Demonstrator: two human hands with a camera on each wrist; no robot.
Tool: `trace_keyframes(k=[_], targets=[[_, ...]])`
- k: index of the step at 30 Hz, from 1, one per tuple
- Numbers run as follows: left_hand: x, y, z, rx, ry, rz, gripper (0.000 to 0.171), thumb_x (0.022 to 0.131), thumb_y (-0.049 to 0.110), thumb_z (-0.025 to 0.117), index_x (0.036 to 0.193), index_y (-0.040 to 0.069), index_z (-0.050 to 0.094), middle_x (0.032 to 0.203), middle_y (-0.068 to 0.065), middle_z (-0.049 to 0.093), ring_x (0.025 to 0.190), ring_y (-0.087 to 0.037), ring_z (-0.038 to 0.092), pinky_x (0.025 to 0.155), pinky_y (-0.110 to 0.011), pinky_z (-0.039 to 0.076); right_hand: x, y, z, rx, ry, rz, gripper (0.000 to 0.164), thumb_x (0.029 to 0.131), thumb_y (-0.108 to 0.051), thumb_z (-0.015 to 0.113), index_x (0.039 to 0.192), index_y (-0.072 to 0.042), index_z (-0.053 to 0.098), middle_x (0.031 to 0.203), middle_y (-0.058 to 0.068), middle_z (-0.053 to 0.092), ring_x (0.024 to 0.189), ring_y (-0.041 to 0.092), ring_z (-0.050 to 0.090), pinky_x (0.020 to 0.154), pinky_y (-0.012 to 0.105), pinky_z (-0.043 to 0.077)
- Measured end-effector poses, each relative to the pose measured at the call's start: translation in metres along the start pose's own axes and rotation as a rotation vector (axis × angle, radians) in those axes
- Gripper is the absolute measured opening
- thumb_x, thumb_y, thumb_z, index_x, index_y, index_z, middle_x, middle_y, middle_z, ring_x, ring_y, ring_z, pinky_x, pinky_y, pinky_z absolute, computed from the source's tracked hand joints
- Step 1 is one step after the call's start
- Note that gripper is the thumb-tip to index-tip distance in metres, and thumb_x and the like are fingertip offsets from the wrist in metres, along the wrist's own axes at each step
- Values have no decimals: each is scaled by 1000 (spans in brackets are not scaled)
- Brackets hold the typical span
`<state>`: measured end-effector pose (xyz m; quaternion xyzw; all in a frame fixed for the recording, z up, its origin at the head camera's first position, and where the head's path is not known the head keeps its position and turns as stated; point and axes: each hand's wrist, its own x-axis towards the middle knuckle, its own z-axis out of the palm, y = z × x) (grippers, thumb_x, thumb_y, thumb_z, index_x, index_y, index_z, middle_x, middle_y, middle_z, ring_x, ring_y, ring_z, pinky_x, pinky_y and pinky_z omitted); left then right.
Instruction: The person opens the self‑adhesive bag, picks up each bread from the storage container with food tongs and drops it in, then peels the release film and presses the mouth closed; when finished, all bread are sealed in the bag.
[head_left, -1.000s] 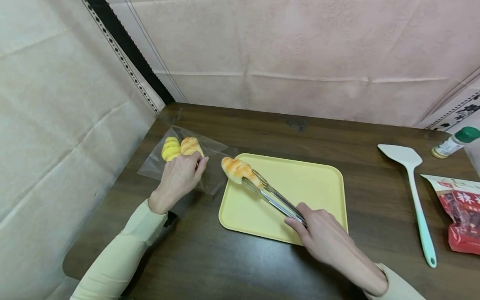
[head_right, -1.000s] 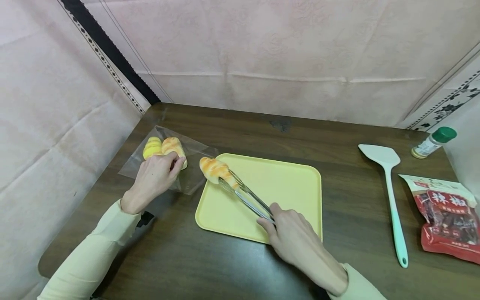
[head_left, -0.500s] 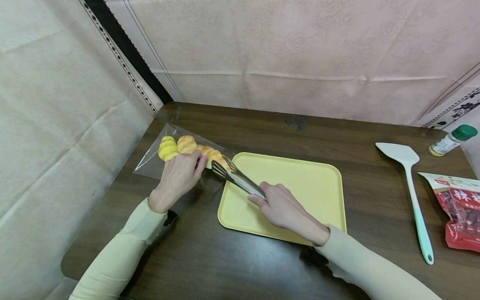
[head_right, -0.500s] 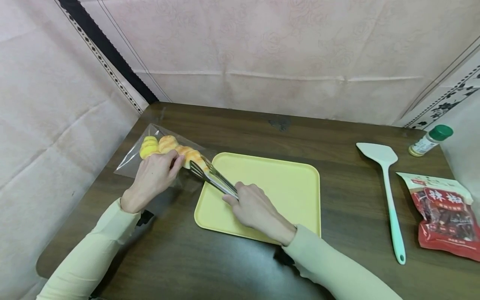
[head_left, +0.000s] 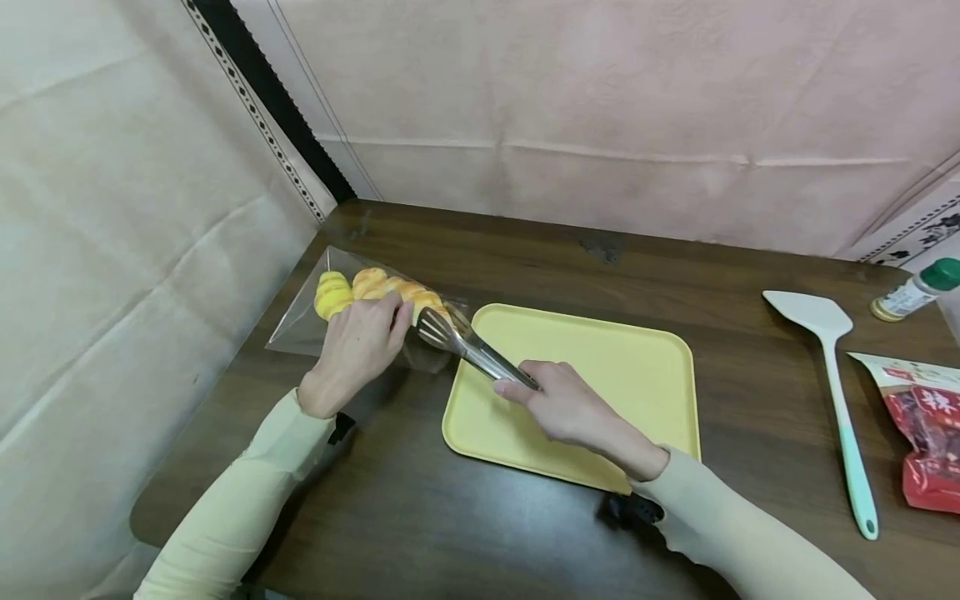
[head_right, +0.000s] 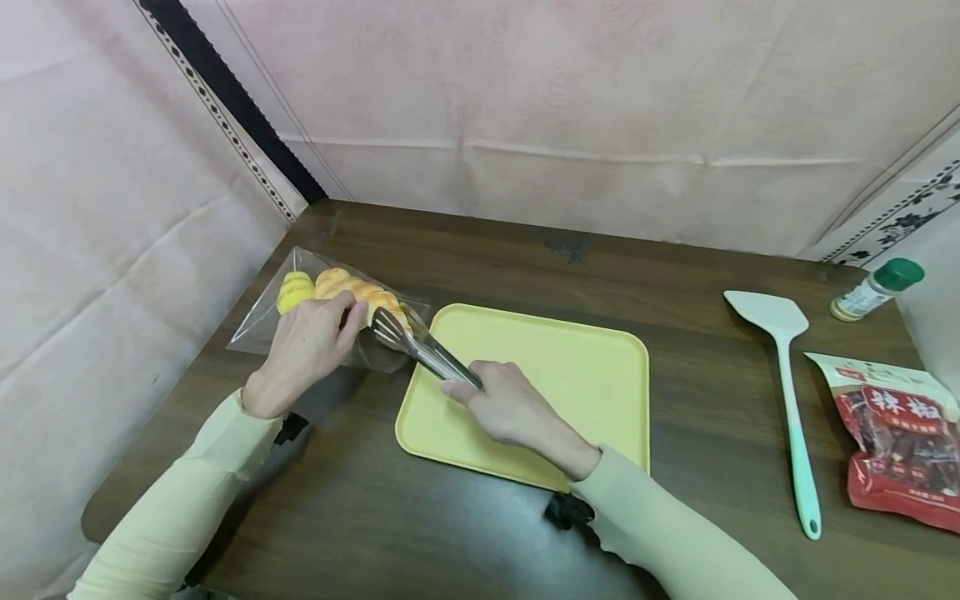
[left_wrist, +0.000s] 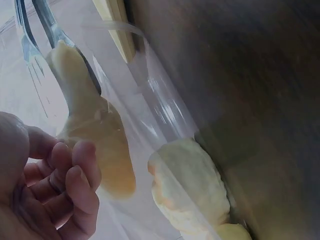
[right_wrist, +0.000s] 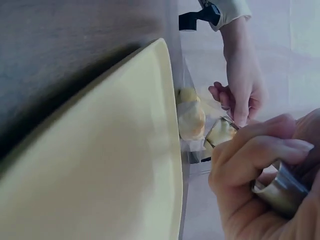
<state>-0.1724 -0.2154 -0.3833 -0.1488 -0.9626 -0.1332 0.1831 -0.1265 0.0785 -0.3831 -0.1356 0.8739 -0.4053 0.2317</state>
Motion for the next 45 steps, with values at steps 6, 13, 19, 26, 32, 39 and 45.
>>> trace_keyframes(k=[6,13,19,26,32,39,45], targets=[[3,2,-1,-17,7,16,33,112,23,57,83,8,58,59,-6,49,51,-26,51,45,-34,32,27,30,14,-137,74,-139,48,109,-61,55,89,-17,57,68,-3,46,57,15,42,55,32,36],[2,7,-3,-37,12,53,31,112,21,57,84,8,59,62,-6,51,52,-23,51,46,-36,36,20,-16,7,-250,86,-134,36,109,-44,64,95,-10,60,70,-1,45,60,16,43,56,30,34],[0,10,-4,-30,-11,64,28,111,22,58,88,8,64,65,-7,56,54,-23,53,47,-39,40,32,-31,8,-349,95,-145,34,108,-42,67,103,-8,62,73,1,50,62,17,48,55,29,36],[-1,12,-5,-39,5,118,26,111,20,60,89,7,66,61,-4,53,51,-21,51,47,-35,38,49,-45,10,-422,76,-169,44,109,-45,66,122,-2,67,78,5,62,64,20,56,57,33,42],[-1,13,-4,-79,45,172,26,110,20,58,90,6,65,58,-1,49,49,-18,46,45,-40,39,60,-58,14,-491,78,-198,46,108,-46,67,122,-2,67,79,4,62,67,19,60,58,33,46],[0,17,-10,-58,5,141,23,110,17,60,91,5,68,57,-3,53,49,-19,49,46,-35,38,70,-63,17,-501,56,-225,42,108,-46,68,114,-4,66,74,0,51,58,15,50,52,28,38],[2,16,-13,0,0,96,29,111,19,59,87,5,65,57,-4,51,48,-19,47,47,-33,36,68,-60,13,-417,33,-129,50,104,-49,72,121,-2,67,77,3,58,62,17,54,56,31,41]])
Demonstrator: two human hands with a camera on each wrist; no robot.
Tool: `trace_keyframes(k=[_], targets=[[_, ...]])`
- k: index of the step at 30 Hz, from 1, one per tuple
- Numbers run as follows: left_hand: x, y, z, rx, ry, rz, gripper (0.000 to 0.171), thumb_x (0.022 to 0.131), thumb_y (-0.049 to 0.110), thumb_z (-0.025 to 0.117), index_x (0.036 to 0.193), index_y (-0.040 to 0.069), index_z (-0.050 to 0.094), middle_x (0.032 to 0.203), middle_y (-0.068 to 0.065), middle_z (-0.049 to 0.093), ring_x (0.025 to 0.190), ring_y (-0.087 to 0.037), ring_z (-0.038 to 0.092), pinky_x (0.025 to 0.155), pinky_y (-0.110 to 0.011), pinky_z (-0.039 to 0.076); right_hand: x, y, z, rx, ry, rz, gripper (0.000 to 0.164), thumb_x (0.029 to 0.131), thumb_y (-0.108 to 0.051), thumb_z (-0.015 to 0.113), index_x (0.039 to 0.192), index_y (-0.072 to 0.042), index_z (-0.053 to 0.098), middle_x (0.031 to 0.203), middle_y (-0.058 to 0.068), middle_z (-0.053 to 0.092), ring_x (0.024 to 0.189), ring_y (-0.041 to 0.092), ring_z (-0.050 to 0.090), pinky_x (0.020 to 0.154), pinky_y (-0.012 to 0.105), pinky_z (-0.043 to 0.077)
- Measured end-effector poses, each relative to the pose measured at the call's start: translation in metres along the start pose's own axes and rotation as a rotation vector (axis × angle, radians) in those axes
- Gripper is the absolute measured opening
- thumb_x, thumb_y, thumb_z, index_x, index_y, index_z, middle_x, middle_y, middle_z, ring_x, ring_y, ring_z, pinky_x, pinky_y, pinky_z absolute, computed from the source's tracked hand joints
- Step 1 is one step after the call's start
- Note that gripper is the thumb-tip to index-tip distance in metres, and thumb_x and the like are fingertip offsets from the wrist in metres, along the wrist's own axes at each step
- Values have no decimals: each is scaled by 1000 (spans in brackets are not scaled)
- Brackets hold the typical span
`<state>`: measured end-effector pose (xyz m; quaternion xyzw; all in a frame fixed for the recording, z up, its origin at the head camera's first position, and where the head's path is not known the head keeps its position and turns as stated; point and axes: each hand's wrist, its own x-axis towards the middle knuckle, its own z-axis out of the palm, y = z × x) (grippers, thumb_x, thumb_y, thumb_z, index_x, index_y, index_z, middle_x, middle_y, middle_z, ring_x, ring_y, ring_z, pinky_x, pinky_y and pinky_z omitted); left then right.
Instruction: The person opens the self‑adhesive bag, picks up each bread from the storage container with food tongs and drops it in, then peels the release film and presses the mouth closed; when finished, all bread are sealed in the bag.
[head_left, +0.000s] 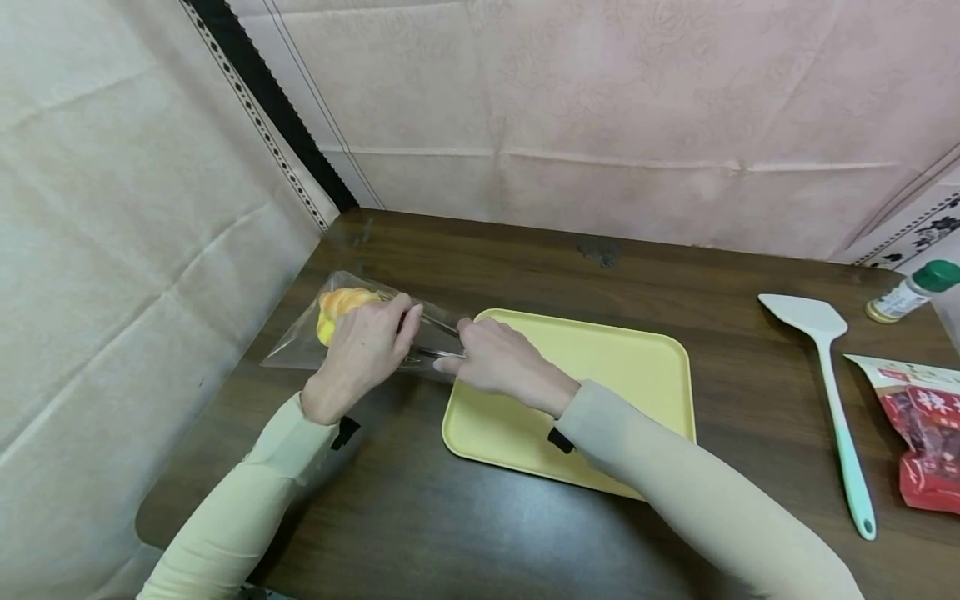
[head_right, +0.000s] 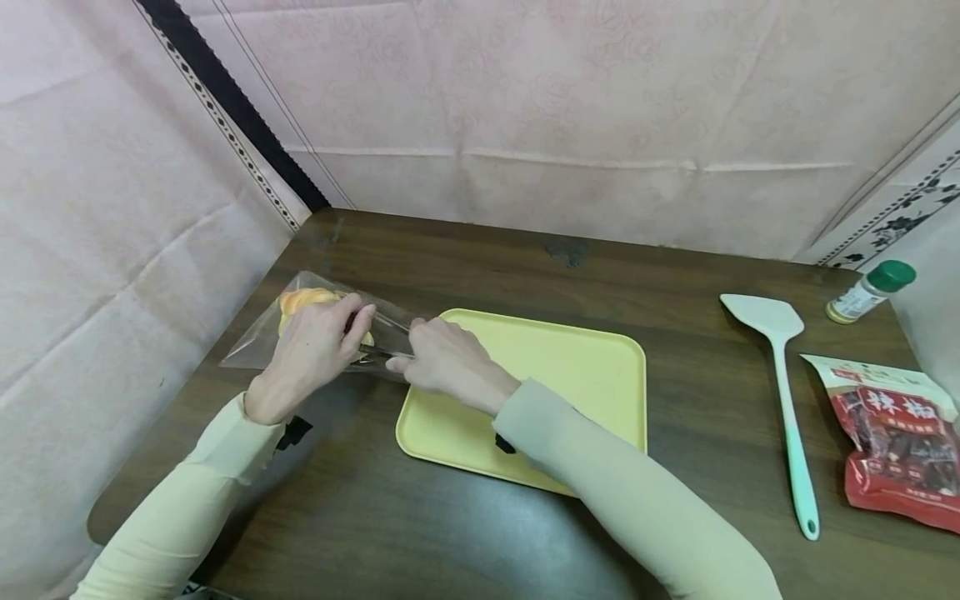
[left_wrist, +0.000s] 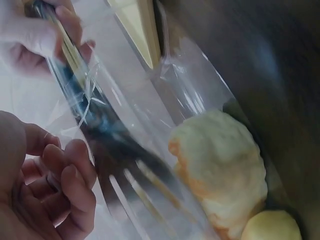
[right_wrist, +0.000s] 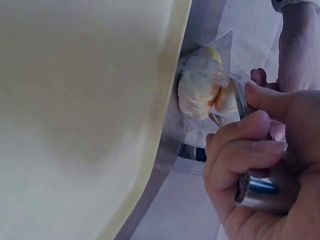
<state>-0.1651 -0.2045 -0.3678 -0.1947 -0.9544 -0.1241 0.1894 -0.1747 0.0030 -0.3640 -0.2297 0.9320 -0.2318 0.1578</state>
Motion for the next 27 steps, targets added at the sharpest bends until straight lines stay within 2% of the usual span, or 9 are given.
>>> trace_keyframes(k=[5,9,12,16,22,27], targets=[[1,-1,-2,17,3,-8,29,111,20,58,88,5,67,57,-3,52,48,-20,49,47,-35,38,-17,13,-2,44,-7,81,56,103,-52,73,128,-2,67,88,6,67,67,19,58,60,32,43],[2,0,-3,13,-6,-21,34,111,20,58,80,6,61,55,-3,48,47,-20,45,47,-34,34,-36,25,-7,54,7,119,55,102,-52,73,127,-3,68,99,9,73,69,20,60,62,32,46],[2,0,-3,18,-10,-31,40,110,20,58,73,9,52,54,-2,43,46,-19,42,47,-33,31,-52,34,-13,70,2,151,55,102,-51,74,128,-4,67,91,8,70,66,19,56,62,32,44],[4,1,-1,17,-4,-33,37,109,20,60,74,9,55,55,-2,46,47,-20,44,48,-33,32,-80,47,-21,86,9,179,50,102,-50,74,122,-5,66,76,6,63,61,18,51,60,32,42],[3,0,1,-1,-19,-39,37,108,19,60,73,9,55,55,-4,45,47,-19,43,46,-31,31,-125,66,-25,128,83,177,41,100,-50,75,104,-11,64,68,-1,59,59,15,51,57,31,40],[1,-2,3,-17,-21,-36,37,108,17,60,72,9,54,55,-4,44,47,-18,41,46,-30,30,-160,80,-24,138,156,226,41,99,-55,75,102,-16,64,65,-5,53,60,12,47,56,29,38]])
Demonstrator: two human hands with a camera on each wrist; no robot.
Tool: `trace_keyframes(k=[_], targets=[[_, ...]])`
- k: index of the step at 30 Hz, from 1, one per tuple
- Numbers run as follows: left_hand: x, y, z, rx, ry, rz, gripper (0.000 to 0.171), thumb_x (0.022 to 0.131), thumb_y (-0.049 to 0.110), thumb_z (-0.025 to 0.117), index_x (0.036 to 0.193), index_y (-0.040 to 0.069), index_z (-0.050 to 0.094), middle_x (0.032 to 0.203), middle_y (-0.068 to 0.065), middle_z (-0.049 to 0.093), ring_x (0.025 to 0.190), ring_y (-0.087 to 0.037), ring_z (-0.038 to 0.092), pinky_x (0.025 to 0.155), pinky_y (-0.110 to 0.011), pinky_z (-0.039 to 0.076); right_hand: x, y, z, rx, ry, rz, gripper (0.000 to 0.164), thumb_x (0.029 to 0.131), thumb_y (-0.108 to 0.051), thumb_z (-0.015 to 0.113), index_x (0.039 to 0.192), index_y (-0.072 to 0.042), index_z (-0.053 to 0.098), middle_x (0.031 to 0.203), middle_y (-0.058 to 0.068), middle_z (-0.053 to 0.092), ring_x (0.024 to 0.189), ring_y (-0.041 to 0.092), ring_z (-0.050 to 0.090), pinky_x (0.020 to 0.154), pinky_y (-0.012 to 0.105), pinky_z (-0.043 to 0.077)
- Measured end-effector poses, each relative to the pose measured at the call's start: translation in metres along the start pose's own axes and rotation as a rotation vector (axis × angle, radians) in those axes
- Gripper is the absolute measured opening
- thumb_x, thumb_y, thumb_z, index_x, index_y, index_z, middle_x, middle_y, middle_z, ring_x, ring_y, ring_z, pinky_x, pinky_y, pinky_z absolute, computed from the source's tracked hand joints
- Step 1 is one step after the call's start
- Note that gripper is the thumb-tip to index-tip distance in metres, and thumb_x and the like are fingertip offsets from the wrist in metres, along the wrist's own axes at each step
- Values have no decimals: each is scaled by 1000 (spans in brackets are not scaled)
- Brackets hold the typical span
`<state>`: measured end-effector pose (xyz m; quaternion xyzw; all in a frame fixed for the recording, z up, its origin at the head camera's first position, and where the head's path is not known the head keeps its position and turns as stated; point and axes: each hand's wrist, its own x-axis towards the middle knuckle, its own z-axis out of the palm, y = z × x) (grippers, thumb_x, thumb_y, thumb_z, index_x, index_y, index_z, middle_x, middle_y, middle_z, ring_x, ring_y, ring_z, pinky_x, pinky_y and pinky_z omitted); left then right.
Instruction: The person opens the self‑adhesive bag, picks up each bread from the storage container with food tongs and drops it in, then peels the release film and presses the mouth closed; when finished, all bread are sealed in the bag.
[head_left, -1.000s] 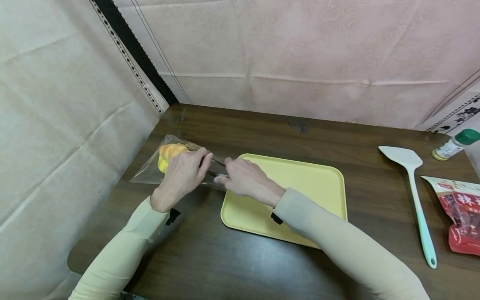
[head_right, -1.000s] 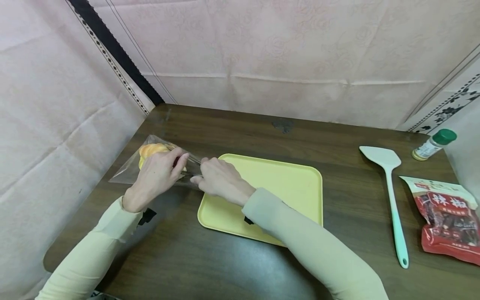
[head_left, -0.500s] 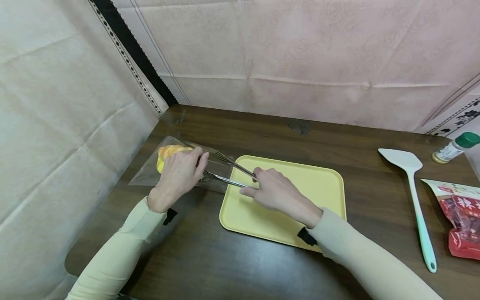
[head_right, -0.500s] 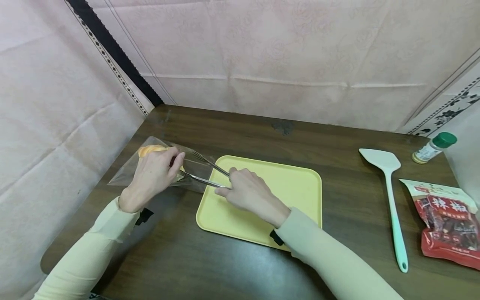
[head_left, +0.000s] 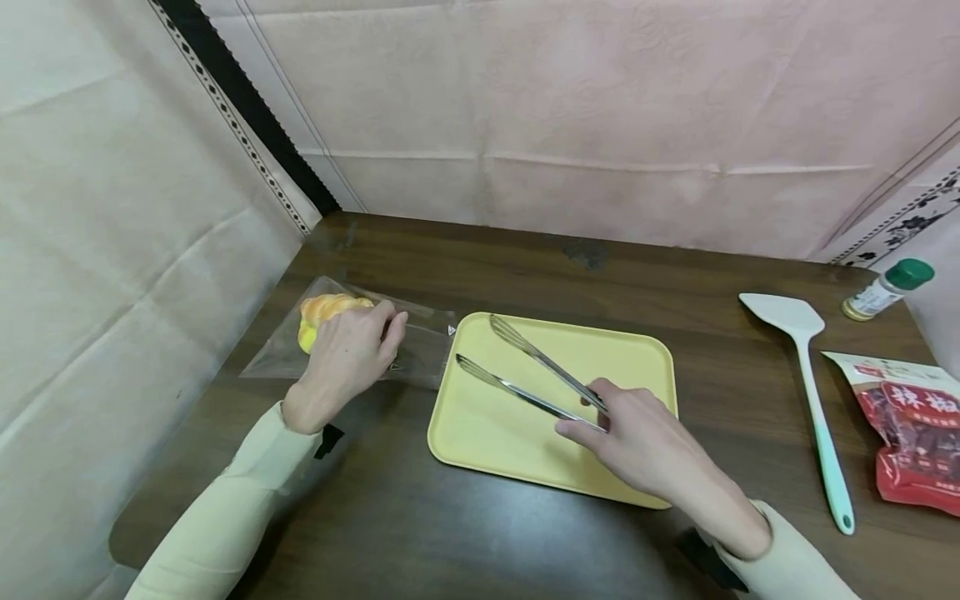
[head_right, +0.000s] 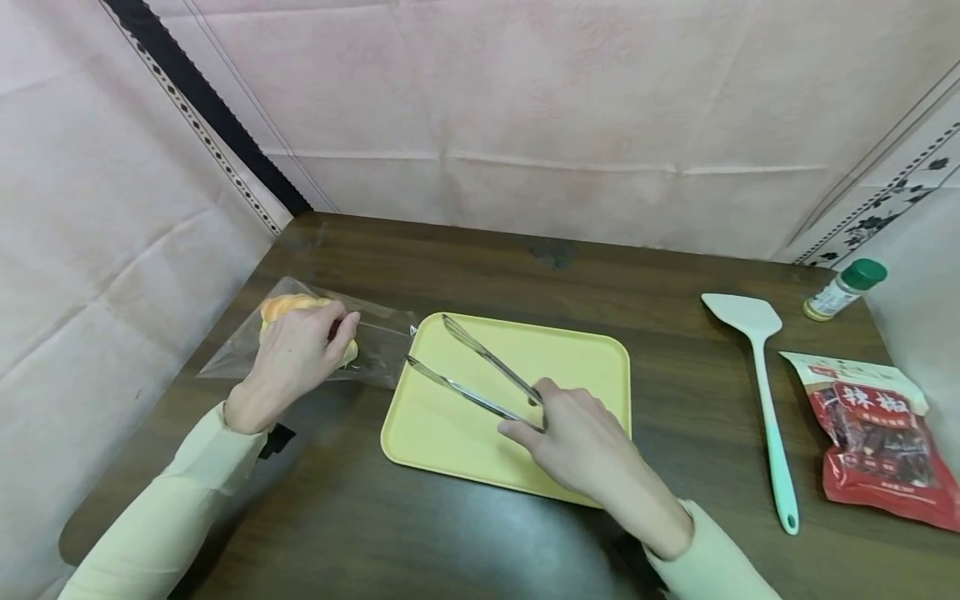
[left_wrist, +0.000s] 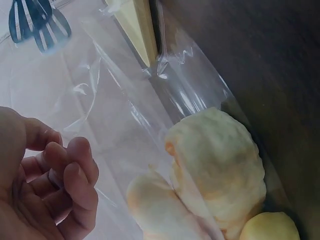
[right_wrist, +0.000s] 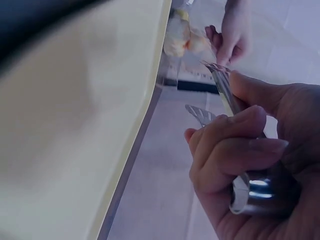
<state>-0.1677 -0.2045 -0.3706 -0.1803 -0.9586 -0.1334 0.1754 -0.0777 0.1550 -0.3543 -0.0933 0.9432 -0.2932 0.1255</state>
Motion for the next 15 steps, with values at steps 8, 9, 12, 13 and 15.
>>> trace_keyframes(k=[8,9,12,13,15], targets=[[-2,-1,2,-10,-15,0,38,108,17,61,71,9,53,55,-3,43,46,-17,39,45,-29,30,-49,42,-1,-21,116,89,44,100,-50,76,123,-14,65,69,-7,53,59,4,45,56,26,36],[-2,-1,2,-11,-18,-1,38,108,17,61,72,9,53,56,-3,44,46,-17,39,45,-29,30,-54,48,-2,-33,128,108,45,101,-50,76,125,-13,64,71,-7,53,60,4,45,57,25,36],[-2,-2,2,-11,-24,-6,37,108,17,62,73,8,54,56,-4,44,46,-17,40,45,-29,30,-67,64,-3,-50,127,182,50,103,-50,73,129,-9,62,77,-5,54,66,5,46,61,25,35],[-2,-2,2,-12,-26,-8,37,108,17,61,73,8,55,56,-4,45,46,-17,40,45,-29,30,-70,70,-5,-48,114,214,52,104,-52,71,131,-9,61,79,-4,55,68,6,47,61,25,35],[-2,-2,3,-12,-29,-10,37,109,18,61,73,8,55,56,-4,45,46,-17,40,45,-29,31,-76,81,-7,-46,93,266,57,106,-54,67,136,-6,58,83,-2,57,72,9,50,63,27,36]])
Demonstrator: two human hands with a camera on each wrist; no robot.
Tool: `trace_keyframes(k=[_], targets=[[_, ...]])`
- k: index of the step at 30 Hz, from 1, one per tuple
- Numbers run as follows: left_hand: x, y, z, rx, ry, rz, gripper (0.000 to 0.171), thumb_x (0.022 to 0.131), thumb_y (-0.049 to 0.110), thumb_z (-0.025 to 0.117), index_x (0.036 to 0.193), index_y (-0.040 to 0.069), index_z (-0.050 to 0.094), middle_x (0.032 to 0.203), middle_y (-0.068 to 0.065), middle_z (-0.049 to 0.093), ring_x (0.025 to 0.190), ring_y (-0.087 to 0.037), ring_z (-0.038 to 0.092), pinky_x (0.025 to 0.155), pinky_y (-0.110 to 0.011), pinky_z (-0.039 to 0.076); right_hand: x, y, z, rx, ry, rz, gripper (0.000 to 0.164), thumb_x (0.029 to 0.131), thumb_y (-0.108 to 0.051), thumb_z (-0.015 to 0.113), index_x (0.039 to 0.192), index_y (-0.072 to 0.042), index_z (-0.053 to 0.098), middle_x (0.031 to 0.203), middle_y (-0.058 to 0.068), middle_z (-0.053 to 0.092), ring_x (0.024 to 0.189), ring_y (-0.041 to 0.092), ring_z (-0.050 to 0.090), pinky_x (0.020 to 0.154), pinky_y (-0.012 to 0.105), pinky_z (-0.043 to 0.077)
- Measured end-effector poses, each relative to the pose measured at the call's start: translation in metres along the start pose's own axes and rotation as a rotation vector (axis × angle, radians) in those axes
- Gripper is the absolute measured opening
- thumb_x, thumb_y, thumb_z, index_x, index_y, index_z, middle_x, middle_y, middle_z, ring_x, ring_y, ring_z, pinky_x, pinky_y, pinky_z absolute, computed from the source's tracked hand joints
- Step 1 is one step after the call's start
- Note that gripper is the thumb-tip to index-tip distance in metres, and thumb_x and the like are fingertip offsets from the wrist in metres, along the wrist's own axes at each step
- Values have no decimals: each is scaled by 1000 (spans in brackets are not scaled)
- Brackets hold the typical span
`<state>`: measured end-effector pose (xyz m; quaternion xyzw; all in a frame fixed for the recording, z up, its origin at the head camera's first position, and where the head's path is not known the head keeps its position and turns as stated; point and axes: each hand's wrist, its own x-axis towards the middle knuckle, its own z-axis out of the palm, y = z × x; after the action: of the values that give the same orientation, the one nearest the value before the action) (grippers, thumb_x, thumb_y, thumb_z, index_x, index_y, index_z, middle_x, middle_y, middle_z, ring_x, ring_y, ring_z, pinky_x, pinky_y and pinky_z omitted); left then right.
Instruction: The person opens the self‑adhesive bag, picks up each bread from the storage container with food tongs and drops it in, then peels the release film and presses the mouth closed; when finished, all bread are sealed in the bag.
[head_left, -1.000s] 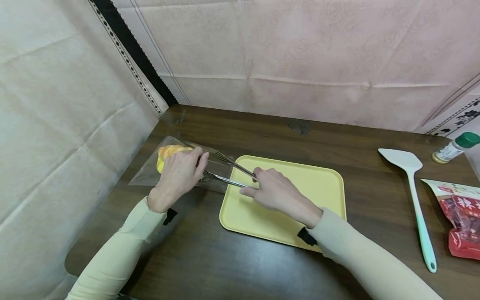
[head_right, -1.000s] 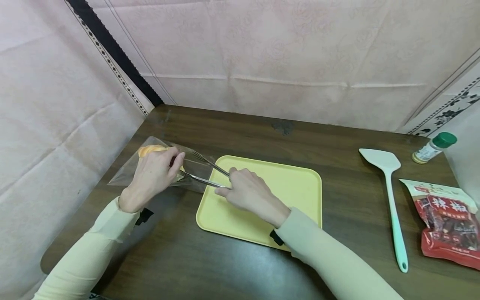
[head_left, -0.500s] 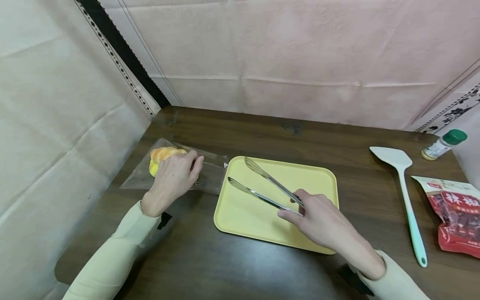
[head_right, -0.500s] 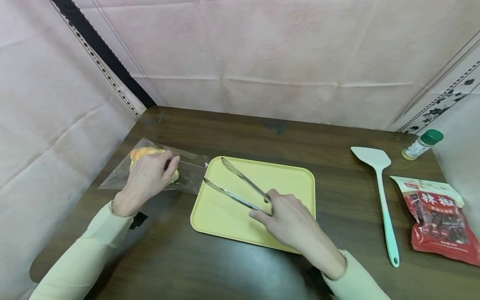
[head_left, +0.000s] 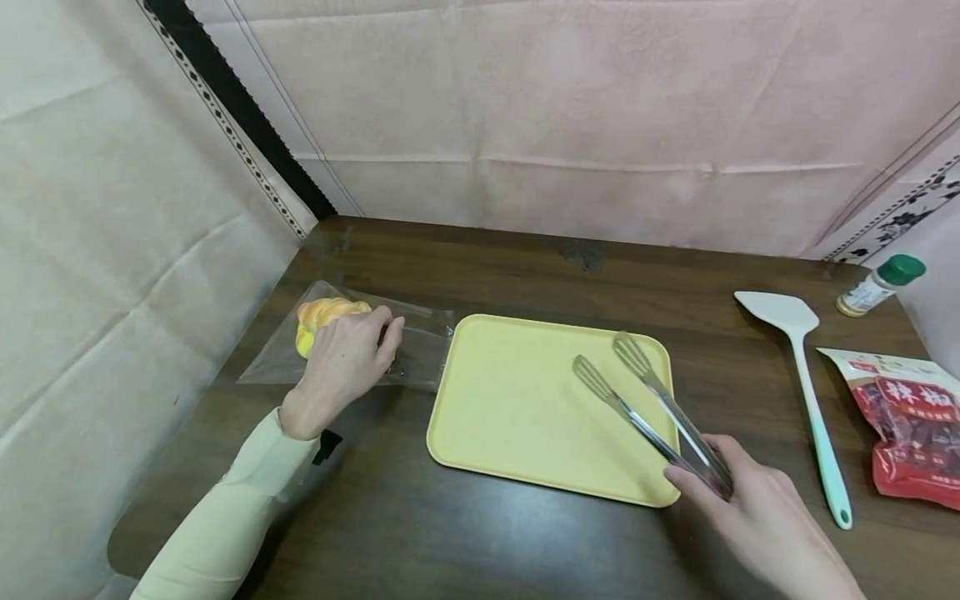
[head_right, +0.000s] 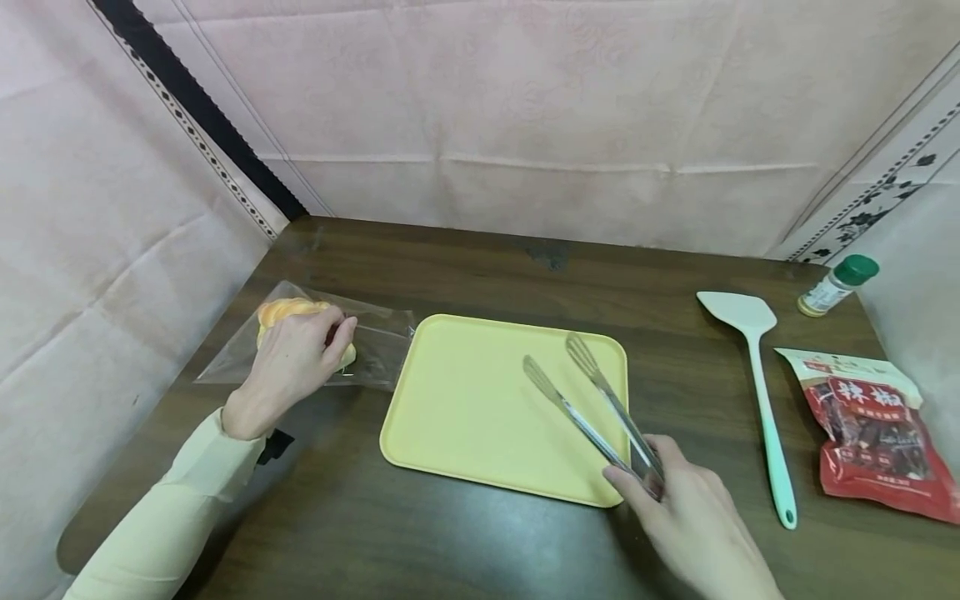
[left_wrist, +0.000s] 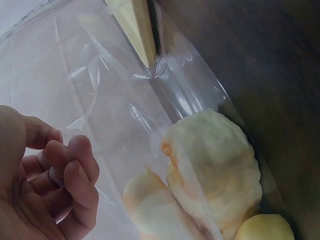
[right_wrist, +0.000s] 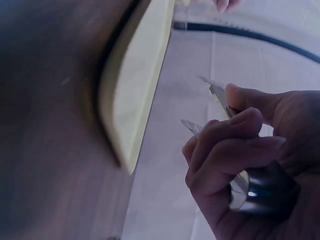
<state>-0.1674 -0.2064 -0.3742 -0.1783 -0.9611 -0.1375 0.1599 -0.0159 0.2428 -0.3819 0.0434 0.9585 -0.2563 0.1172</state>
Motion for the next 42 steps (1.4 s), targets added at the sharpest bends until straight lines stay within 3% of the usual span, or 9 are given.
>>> trace_keyframes(k=[4,11,14,19,22,24,27,33,42], targets=[[-2,-1,0,-3,2,-1,39,108,17,62,71,9,53,56,-3,43,46,-17,40,45,-29,30,-1,23,-3,3,-20,66,67,109,-55,60,145,1,51,92,8,66,82,22,61,66,34,43],[-1,-2,2,-4,3,16,39,109,18,62,72,9,52,56,-4,43,48,-18,41,46,-30,30,8,56,-3,18,84,67,68,113,-40,55,147,17,42,93,24,74,90,44,72,77,55,56],[0,-1,2,-5,-2,13,39,109,18,62,72,9,53,56,-4,43,48,-18,41,46,-30,31,14,64,-3,22,105,93,70,114,-37,53,146,23,39,95,33,72,96,56,70,82,62,55],[-1,-2,2,-7,-3,8,38,109,19,62,73,8,54,56,-4,43,48,-18,40,46,-30,30,21,69,-5,-20,85,142,74,116,-38,46,147,28,33,131,55,53,123,75,52,95,77,49],[-1,-2,2,-8,-1,10,38,109,18,62,73,9,53,56,-4,43,48,-18,40,46,-29,30,25,70,-6,-35,55,171,74,116,-42,44,144,27,35,120,52,60,114,71,58,90,73,51],[-1,-2,2,-7,0,10,38,109,18,62,73,8,54,56,-4,43,48,-18,40,46,-29,30,27,70,-7,-32,21,202,76,115,-47,43,140,25,38,98,37,71,98,58,69,82,65,55],[-1,-2,2,-4,-3,9,37,108,19,63,73,8,55,56,-4,43,48,-18,41,46,-29,31,30,69,-9,-49,-18,246,75,113,-55,45,126,19,47,76,15,70,79,40,70,70,53,53],[0,-2,1,-1,-8,7,37,108,19,63,73,8,56,57,-4,44,49,-19,42,47,-29,32,32,64,-14,-145,-51,313,76,107,-68,50,104,7,61,83,26,66,78,42,68,62,52,49],[0,-1,1,13,-7,35,36,105,17,67,72,8,57,55,-3,44,48,-17,41,46,-29,31,30,64,-11,-176,-72,373,78,95,-87,52,85,-10,61,75,16,63,73,31,65,57,44,42]])
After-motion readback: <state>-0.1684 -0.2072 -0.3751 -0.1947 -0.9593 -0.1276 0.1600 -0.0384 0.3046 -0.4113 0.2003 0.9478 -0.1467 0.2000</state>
